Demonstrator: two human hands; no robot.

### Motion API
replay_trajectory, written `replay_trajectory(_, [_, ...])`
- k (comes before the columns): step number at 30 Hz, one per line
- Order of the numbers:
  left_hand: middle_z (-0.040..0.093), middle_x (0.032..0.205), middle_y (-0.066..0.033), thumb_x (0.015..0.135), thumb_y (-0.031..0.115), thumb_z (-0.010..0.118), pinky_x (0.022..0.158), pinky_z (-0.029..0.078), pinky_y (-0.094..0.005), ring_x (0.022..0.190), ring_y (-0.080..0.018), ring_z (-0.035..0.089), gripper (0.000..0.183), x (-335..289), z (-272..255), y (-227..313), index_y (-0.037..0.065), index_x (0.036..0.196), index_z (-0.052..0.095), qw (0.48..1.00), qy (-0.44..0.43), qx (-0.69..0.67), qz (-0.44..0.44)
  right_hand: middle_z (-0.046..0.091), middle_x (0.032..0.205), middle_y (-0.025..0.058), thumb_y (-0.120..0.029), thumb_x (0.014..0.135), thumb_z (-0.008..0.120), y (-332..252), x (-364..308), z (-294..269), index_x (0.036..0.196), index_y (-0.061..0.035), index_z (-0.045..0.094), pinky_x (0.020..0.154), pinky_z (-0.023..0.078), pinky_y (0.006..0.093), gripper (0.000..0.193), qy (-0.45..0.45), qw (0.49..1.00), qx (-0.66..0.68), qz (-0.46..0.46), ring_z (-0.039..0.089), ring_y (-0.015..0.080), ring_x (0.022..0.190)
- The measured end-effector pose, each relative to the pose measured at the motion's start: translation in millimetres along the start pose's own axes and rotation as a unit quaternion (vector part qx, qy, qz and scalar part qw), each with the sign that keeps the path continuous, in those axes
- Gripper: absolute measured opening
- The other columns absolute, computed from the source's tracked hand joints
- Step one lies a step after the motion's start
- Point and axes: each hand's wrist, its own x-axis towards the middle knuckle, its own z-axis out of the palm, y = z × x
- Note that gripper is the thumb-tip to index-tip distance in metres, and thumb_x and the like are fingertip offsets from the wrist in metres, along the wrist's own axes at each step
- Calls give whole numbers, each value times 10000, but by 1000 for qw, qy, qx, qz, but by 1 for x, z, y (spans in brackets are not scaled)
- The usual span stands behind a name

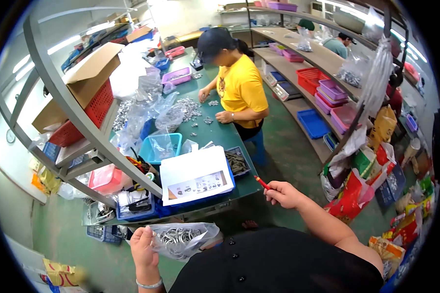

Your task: The person places circular metal rings into a plastic bag, writes on a small card, and then marks the rings with a red pen.

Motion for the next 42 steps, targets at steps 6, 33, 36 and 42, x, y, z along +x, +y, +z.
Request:
replay_trajectory(6, [515, 585, 22, 816, 109, 570, 439, 309, -176, 469, -39, 410, 160, -12, 15, -19, 48, 673, 532, 997, -45, -36, -44, 513, 705, -5, -111, 814, 520, 21, -47, -9, 872, -30, 526, 540, 379, 196, 101, 68, 995, 19, 75, 441, 57, 582])
replay_trajectory(33, [490, 614, 24, 819, 172, 575, 445, 319, -194, 496, -43, 399, 164, -12, 465, -121, 68, 702, 530, 971, -165, 61, -160, 527, 648, 14, -84, 811, 528, 115, -110, -360, 852, -21, 536, 507, 410, 217, 76, 180, 974, 104, 94, 497, 78, 545])
replay_trajectory(36, [482, 616, 36, 819, 175, 577, 447, 296, -192, 504, -35, 383, 165, 16, 527, -129, 62, 705, 539, 964, -203, 77, -156, 526, 640, 14, -112, 836, 497, 109, -87, -389, 853, -25, 551, 465, 383, 200, 104, 195, 972, 104, 83, 464, 66, 503])
replay_trajectory(42, [411, 533, 65, 831, 182, 560, 375, 226, -176, 414, -23, 331, 174, 98, 631, -179, 75, 697, 526, 938, -305, 8, -164, 526, 675, 13, -110, 839, 513, 81, -10, -450, 890, -29, 552, 426, 323, 183, 104, 314, 944, 104, -1, 406, 32, 472])
